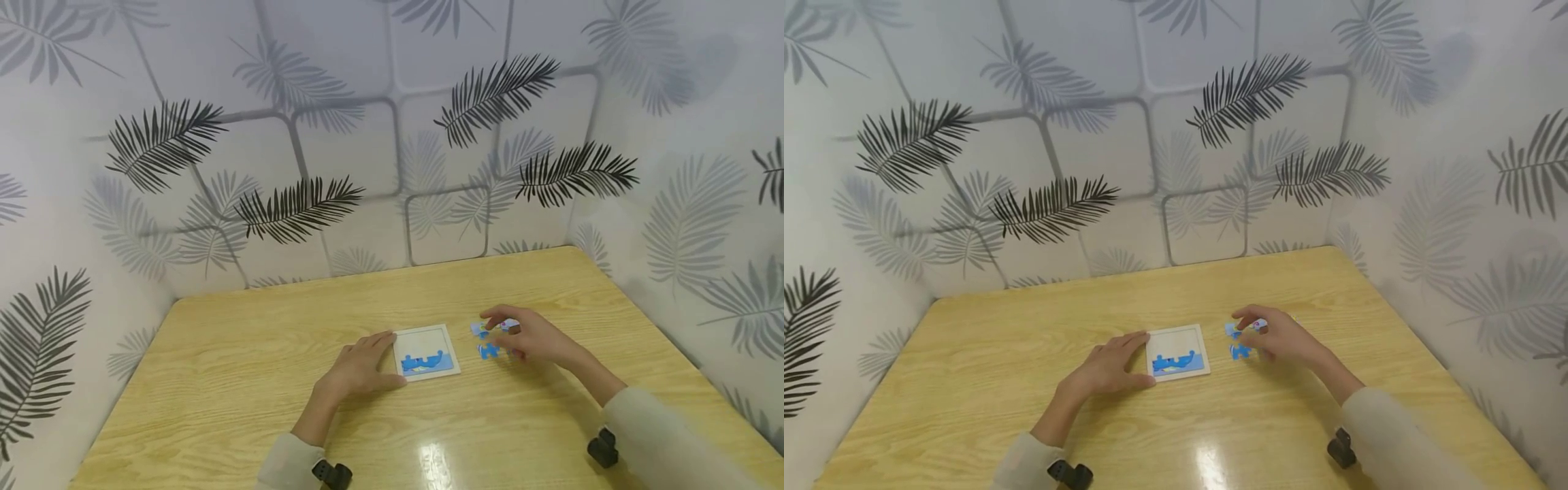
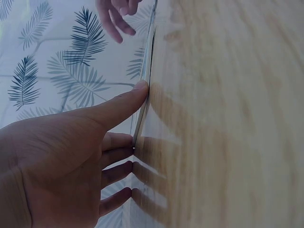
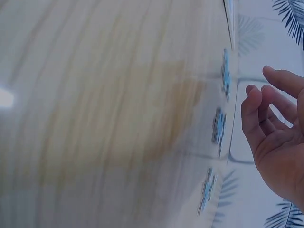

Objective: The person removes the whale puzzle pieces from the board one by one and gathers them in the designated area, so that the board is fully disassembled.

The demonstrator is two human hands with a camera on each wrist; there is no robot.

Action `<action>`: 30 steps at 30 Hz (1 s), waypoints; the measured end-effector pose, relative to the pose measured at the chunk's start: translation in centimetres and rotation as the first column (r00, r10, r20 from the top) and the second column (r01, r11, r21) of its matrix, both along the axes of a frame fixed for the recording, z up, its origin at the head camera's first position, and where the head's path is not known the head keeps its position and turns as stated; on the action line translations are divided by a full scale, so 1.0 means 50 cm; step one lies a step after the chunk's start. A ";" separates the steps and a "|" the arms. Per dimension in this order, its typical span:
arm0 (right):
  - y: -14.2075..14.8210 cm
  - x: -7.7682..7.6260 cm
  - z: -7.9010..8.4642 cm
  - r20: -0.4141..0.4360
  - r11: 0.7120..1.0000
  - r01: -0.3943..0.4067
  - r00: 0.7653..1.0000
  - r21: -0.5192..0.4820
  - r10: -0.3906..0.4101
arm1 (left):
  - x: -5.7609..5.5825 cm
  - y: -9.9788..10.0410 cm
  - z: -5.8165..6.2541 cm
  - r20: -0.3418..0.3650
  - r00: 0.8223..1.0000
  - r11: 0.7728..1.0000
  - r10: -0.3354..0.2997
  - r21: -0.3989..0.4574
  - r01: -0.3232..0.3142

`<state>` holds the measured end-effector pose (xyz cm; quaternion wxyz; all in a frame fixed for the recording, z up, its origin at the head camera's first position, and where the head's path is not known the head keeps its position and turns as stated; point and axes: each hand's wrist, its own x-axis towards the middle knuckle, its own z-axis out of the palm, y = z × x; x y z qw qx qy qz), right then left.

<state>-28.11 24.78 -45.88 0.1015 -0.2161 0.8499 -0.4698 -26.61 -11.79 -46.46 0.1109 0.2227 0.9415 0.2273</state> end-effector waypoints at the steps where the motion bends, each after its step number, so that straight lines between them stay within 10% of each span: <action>1: -0.012 -0.004 -0.002 0.003 1.000 -0.005 1.000 -0.002 0.005 | 0.000 0.000 -0.001 -0.001 1.000 1.000 0.002 -0.002 -0.002; 18: -0.180 -0.027 -0.014 0.046 0.990 -0.126 0.991 -0.065 0.129 | -0.001 0.004 0.000 0.006 1.000 1.000 0.011 -0.014 -0.011; 30: -0.262 -0.011 -0.024 -0.002 0.977 -0.188 0.982 0.101 0.189 | -0.004 0.003 0.000 -0.001 1.000 1.000 -0.006 0.009 0.006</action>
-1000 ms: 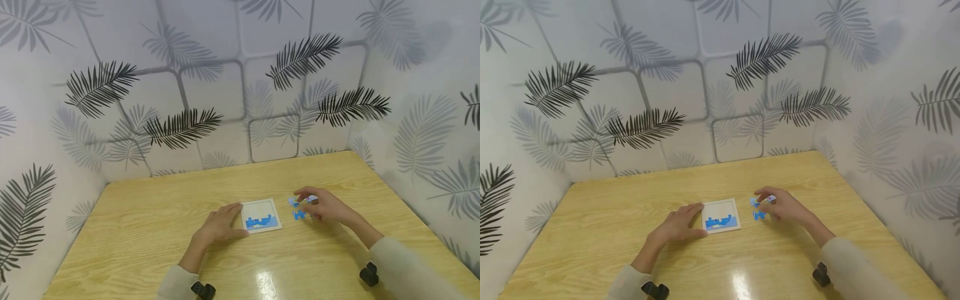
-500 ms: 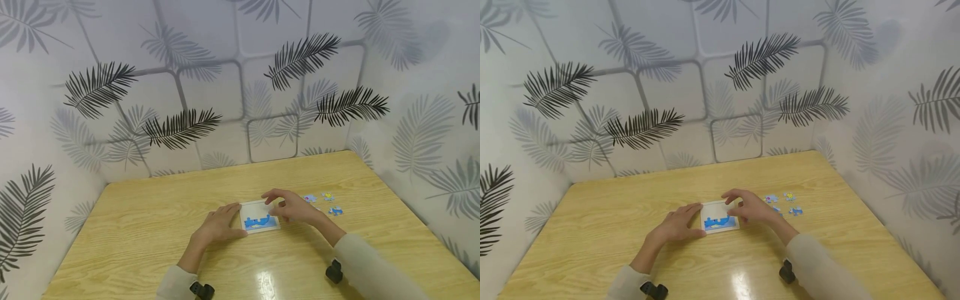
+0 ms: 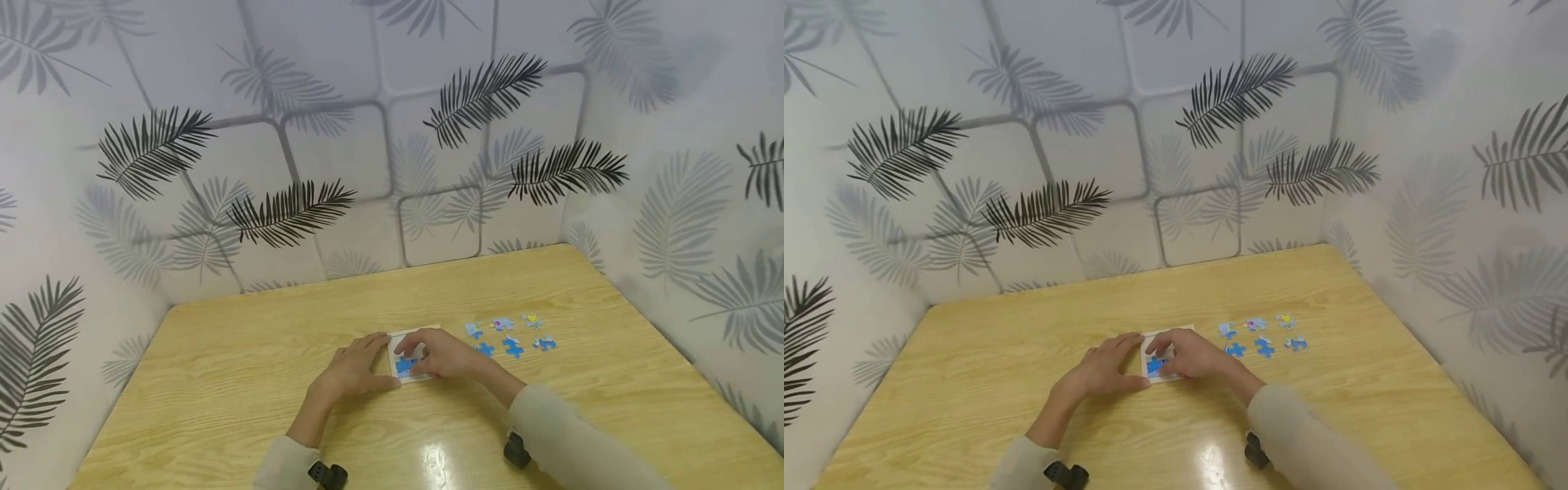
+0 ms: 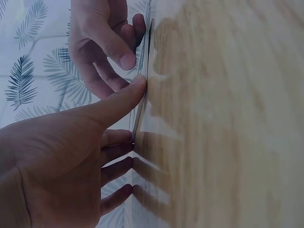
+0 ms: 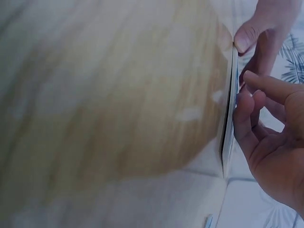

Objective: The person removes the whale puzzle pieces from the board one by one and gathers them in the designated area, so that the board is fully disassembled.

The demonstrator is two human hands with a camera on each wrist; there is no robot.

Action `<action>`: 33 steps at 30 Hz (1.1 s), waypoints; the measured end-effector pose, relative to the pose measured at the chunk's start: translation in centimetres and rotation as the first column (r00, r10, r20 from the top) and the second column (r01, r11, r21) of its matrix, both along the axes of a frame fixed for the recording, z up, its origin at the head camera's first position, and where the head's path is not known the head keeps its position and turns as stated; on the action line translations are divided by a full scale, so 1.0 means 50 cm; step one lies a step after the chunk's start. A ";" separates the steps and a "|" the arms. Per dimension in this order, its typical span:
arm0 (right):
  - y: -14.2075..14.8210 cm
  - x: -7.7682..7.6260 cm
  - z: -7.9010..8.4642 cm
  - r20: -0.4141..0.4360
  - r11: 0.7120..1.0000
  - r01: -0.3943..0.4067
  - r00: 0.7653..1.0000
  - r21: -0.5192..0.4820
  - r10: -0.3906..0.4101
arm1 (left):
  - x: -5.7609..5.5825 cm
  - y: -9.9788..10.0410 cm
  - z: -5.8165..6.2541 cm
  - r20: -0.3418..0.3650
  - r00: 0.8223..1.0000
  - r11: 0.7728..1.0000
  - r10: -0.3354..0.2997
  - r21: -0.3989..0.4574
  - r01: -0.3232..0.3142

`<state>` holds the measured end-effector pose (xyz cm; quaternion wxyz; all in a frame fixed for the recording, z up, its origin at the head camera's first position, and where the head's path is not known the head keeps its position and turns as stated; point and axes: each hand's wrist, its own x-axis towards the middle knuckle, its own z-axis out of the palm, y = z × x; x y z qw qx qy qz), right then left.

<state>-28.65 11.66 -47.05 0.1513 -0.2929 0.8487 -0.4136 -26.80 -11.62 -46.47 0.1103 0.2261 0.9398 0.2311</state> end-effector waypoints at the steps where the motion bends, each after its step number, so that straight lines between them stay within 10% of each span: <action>1: -0.005 0.001 0.000 -0.022 1.000 -0.006 1.000 0.013 0.006 | 0.000 -0.001 0.000 0.003 1.000 1.000 0.000 0.001 0.000; 33: -0.024 0.009 0.003 -0.181 0.981 -0.071 0.978 0.183 0.104 | 0.001 0.002 0.003 0.004 1.000 1.000 0.002 -0.007 -0.002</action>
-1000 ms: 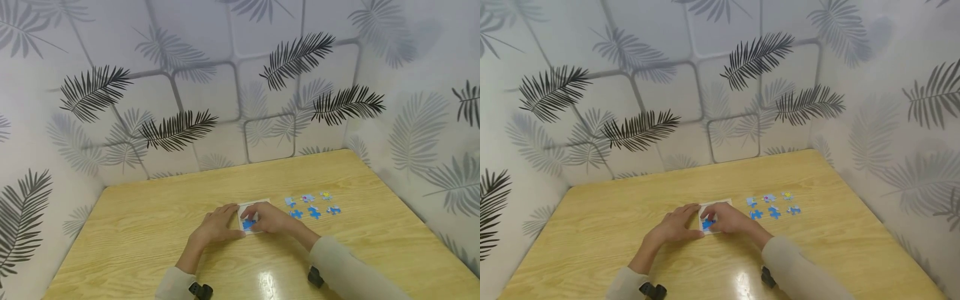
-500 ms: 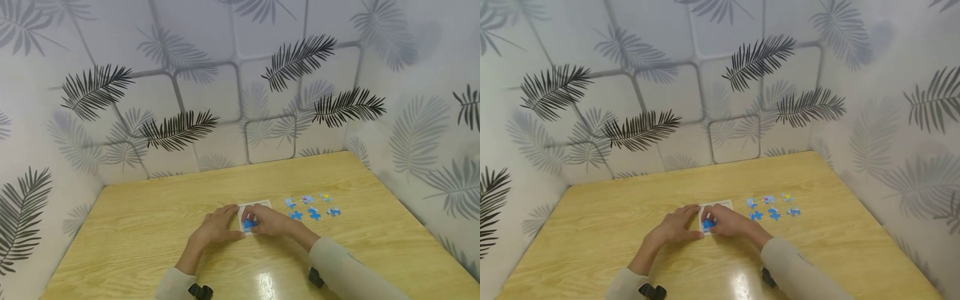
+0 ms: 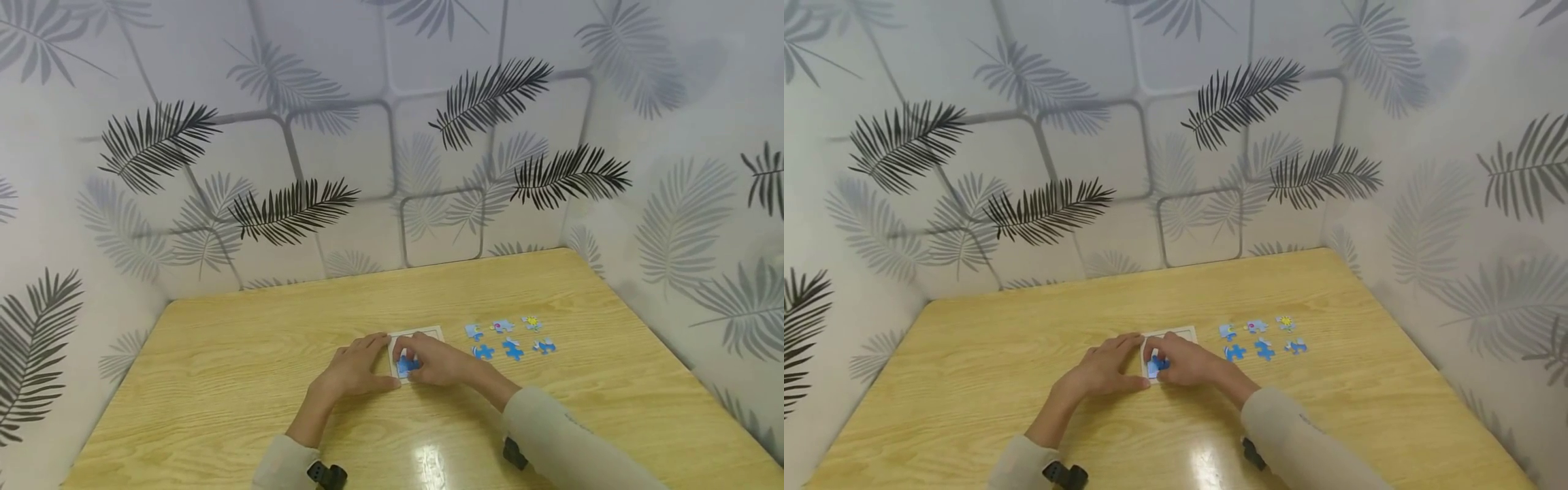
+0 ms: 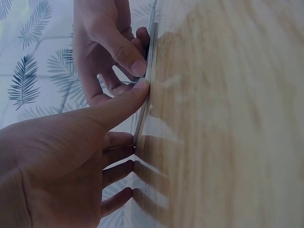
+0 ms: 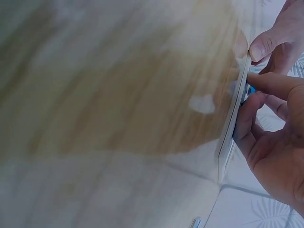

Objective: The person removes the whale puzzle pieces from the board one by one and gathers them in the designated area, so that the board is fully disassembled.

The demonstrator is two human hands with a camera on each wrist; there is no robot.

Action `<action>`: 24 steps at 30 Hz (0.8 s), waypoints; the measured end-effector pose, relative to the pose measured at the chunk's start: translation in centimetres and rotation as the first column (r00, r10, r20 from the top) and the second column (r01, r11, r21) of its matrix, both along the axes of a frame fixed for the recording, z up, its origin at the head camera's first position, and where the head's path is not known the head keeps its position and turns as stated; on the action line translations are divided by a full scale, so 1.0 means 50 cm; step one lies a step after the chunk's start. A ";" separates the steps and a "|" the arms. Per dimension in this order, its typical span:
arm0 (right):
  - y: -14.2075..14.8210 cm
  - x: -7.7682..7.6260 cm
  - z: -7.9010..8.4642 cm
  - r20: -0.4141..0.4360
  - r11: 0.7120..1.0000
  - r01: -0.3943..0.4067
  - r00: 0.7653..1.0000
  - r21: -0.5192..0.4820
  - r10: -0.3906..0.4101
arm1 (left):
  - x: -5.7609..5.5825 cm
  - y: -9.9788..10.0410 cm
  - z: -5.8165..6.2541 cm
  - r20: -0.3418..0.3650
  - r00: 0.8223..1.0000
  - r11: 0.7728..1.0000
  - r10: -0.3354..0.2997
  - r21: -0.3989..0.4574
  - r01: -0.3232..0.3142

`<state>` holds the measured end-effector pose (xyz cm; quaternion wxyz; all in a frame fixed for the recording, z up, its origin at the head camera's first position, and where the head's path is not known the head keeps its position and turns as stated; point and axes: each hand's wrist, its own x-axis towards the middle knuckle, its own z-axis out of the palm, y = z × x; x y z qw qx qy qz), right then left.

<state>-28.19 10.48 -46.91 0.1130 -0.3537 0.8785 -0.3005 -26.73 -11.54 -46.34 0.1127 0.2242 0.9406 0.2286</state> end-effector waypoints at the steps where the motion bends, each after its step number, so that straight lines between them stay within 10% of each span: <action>1: 0.000 0.000 -0.001 -0.003 1.000 0.003 1.000 0.002 -0.003 | 0.000 0.001 -0.001 0.001 1.000 1.000 -0.002 -0.001 0.002; 16: -0.006 -0.002 -0.005 -0.193 0.997 -0.070 0.978 0.030 0.075 | 0.005 -0.011 0.001 0.000 1.000 1.000 -0.006 0.028 0.006; 24: 0.083 0.002 0.032 -0.156 0.993 0.018 0.987 -0.119 -0.037 | -0.002 -0.002 -0.006 -0.011 1.000 1.000 -0.014 0.004 0.014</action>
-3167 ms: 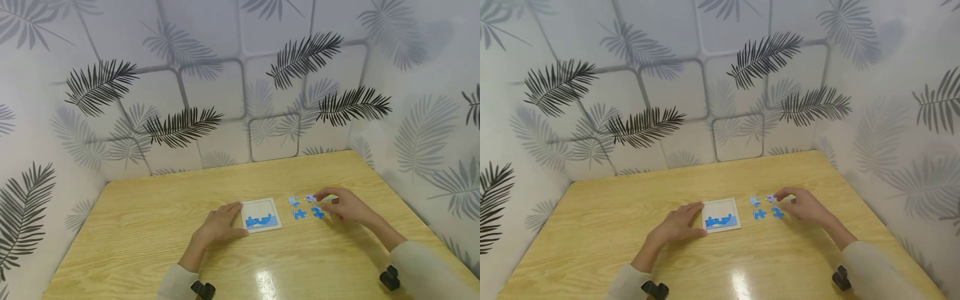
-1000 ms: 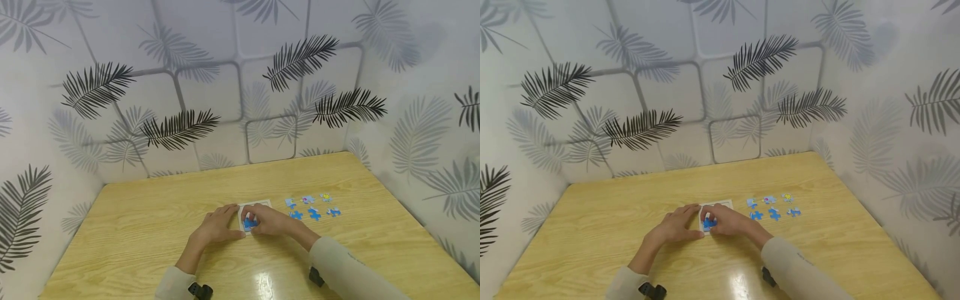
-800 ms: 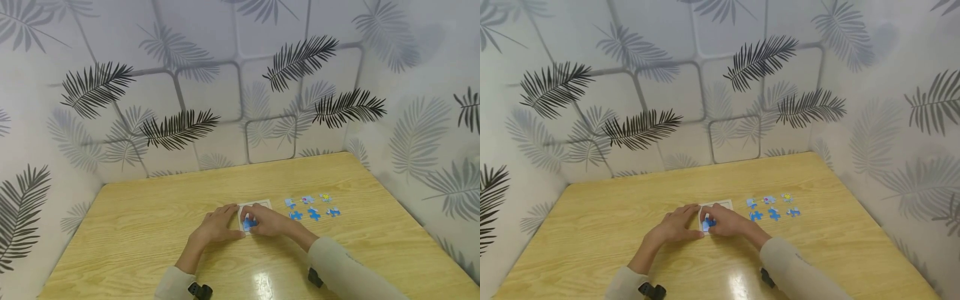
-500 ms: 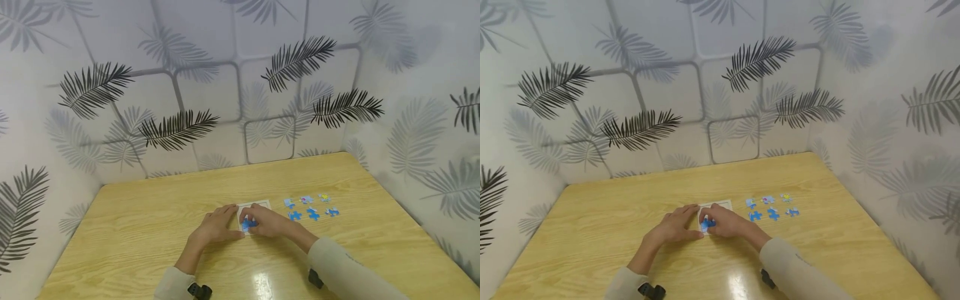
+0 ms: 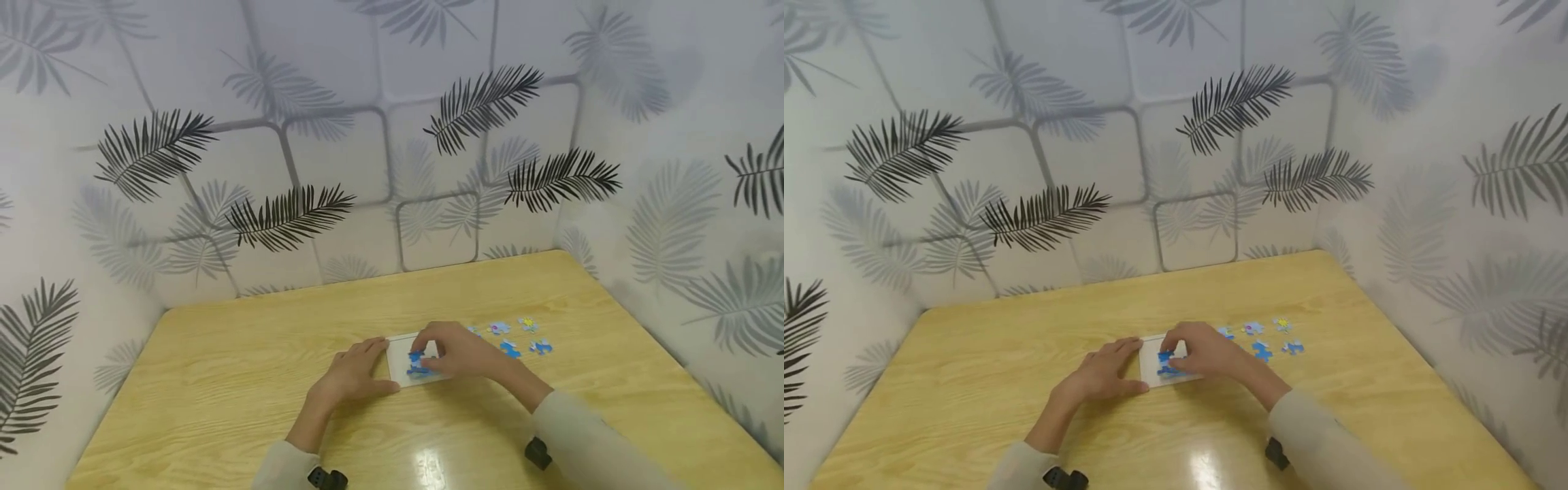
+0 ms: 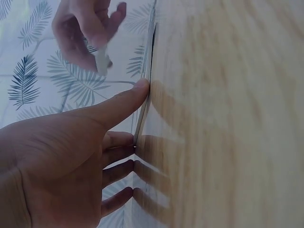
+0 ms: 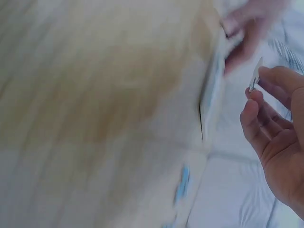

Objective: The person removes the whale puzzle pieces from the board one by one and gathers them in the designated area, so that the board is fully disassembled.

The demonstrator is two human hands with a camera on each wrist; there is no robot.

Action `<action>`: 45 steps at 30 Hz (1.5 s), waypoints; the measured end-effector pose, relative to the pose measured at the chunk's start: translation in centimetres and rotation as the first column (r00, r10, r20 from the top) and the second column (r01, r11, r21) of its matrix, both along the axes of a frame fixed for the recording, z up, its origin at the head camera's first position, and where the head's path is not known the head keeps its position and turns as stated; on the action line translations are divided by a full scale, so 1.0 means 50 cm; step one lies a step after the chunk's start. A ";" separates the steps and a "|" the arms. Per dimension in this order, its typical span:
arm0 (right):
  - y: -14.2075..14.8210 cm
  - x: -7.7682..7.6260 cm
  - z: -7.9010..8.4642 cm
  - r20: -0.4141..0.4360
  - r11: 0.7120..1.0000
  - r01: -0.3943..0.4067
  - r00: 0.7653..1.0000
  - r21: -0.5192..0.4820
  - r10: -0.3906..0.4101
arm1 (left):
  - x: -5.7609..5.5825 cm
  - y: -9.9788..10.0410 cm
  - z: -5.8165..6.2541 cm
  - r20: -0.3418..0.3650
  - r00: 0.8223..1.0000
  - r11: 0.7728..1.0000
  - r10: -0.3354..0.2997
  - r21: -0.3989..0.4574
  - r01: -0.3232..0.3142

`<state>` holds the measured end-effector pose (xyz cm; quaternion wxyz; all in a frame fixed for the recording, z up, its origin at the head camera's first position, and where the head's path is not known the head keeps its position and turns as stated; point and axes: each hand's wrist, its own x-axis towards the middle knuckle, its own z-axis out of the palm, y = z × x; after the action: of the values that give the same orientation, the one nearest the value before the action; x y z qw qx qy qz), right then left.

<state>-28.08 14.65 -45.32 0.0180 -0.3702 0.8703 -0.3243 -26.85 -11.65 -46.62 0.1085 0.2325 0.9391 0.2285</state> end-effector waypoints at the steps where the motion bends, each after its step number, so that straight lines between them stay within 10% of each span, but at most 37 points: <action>1: 0.020 0.001 0.005 0.010 1.000 0.018 1.000 -0.022 -0.018 | 0.000 0.001 0.002 0.002 1.000 1.000 0.004 0.000 -0.004; 10: 0.167 0.020 0.010 0.189 0.979 0.177 0.970 -0.098 -0.156 | -0.002 -0.002 0.006 -0.008 1.000 0.999 0.013 -0.034 -0.014; 18: 0.217 0.043 -0.018 0.096 0.991 0.132 0.987 -0.030 -0.129 | -0.003 -0.004 -0.013 -0.013 1.000 1.000 0.015 -0.002 -0.015; 25: 0.220 0.054 -0.041 0.029 1.000 0.002 1.000 -0.003 -0.002 | -0.006 -0.005 -0.023 -0.029 0.999 1.000 0.022 0.004 -0.022; 45: 0.131 0.026 -0.016 -0.027 0.999 -0.031 0.999 -0.015 0.031 | -0.025 -0.009 -0.047 -0.036 0.999 1.000 0.019 -0.008 -0.019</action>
<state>-26.77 21.20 -46.11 0.0085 -0.3880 0.8621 -0.3258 -28.13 -12.11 -48.99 0.0904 0.2271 0.9440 0.2215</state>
